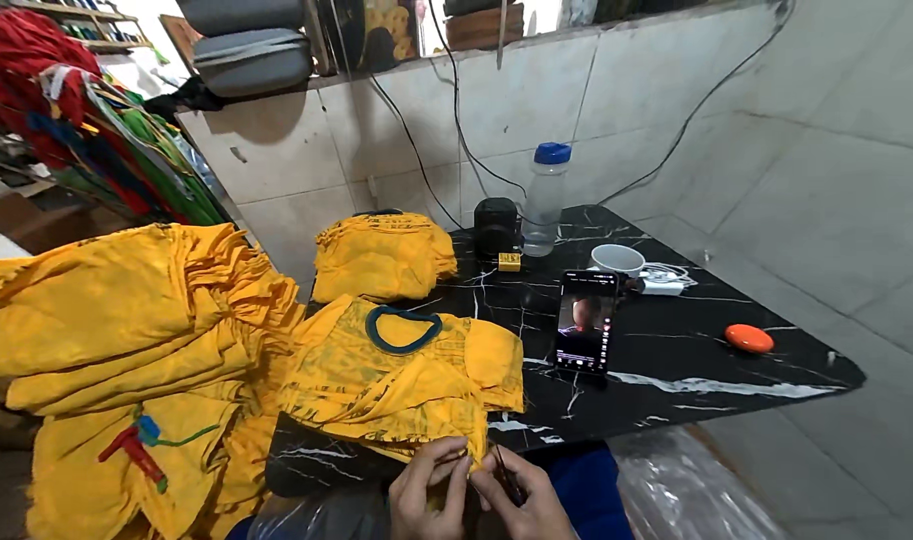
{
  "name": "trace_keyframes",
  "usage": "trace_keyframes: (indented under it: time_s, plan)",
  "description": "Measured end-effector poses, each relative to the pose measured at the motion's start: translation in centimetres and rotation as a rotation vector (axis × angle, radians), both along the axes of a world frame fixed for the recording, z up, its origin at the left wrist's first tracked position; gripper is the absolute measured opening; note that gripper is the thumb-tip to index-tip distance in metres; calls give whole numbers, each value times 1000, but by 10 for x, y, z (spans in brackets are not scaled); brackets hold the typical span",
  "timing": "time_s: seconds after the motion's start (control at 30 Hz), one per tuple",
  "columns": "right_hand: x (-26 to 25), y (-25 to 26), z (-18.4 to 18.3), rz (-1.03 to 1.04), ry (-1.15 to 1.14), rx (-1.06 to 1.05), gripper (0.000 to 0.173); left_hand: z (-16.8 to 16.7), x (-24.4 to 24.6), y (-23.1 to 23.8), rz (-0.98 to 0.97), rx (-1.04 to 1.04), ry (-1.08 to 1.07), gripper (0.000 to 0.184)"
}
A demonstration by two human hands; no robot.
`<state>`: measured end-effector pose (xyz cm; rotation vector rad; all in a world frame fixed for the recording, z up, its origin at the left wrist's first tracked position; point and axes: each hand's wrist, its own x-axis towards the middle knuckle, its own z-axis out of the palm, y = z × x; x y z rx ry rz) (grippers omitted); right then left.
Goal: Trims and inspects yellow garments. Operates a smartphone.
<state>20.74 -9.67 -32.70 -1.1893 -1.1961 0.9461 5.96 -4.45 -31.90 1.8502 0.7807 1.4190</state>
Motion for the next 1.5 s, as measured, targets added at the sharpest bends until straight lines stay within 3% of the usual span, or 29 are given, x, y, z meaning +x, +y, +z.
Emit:
trace_keyframes:
  time_s: [0.13, 0.33, 0.43, 0.6, 0.7, 0.8, 0.93, 1.33, 1.5]
  plan:
    - [3, -1, 1, 18, 98, 48, 7, 0, 0, 1, -4, 58, -6, 13]
    - [4, 1, 4, -51, 69, 59, 9, 5, 1, -1, -68, 141, 219, 28]
    - [2, 0, 4, -93, -36, 78, 7, 0, -1, 0, -15, 238, 322, 19]
    - [4, -6, 4, -20, -115, 136, 5, -7, -9, 5, 50, 329, 237, 6]
    - [9, -2, 5, -37, -166, 142, 18, -11, -9, 7, 61, 264, 108, 5]
    - [14, 0, 1, -65, -294, 143, 41, -12, -11, 9, 19, 49, -65, 7]
    - [16, 2, -1, -58, -433, 209, 33, -10, -12, 12, -81, -151, -204, 2]
    - [-3, 6, 3, -172, -630, 285, 28, -8, -18, 7, -177, -136, -143, 5]
    - [-4, 8, 12, -308, -316, 226, 26, -6, -19, 9, -203, -141, -187, 7]
